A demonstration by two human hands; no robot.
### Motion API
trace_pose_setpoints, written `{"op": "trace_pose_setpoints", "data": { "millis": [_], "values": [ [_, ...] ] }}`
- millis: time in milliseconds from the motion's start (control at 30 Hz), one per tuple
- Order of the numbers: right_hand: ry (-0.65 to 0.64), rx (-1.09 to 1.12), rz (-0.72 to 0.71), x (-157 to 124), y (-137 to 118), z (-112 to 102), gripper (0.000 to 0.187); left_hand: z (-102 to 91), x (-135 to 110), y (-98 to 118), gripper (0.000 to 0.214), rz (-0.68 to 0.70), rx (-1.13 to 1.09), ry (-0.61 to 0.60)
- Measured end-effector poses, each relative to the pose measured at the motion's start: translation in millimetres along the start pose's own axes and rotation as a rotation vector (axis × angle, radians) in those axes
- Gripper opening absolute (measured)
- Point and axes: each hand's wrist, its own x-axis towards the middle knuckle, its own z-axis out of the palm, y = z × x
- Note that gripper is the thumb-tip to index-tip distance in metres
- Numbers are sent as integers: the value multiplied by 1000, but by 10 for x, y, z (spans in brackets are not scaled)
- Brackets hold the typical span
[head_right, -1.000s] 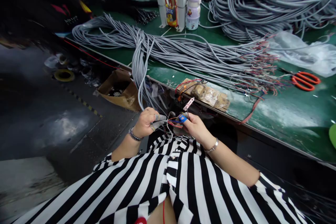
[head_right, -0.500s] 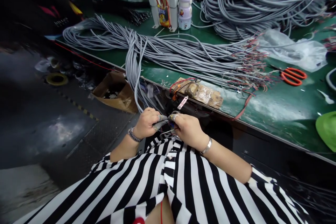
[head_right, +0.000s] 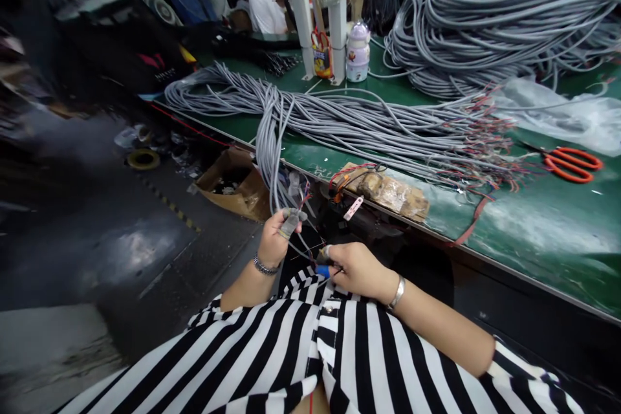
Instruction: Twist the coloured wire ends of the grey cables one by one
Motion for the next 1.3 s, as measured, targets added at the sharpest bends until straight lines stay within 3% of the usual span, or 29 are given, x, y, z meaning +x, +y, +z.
{"op": "trace_pose_setpoints", "data": {
  "millis": [167,300,400,500,667,833,1000,1300],
  "values": [
    [286,309,194,299,-77,-33,6,-12,5,49,38,-145,-466,103],
    [407,730,190,688,-150,41,36,-27,-25,120,38,-200,-560,115],
    [400,1010,222,944,-208,73,55,-38,-55,124,41,-221,-571,128],
    [403,1088,273,1082,-244,79,57,-49,-71,105,41,-229,-566,127],
    [514,1126,314,1104,-234,121,46,-48,-72,78,40,-254,-583,127],
    [511,1329,401,1088,-228,194,50,-3,-55,36,41,-284,-623,127],
    [473,1351,450,1113,-261,204,46,16,-20,5,37,-303,-698,112],
    [241,1447,480,1127,-171,132,38,-49,-32,-32,36,-340,-682,85]
  ]
}}
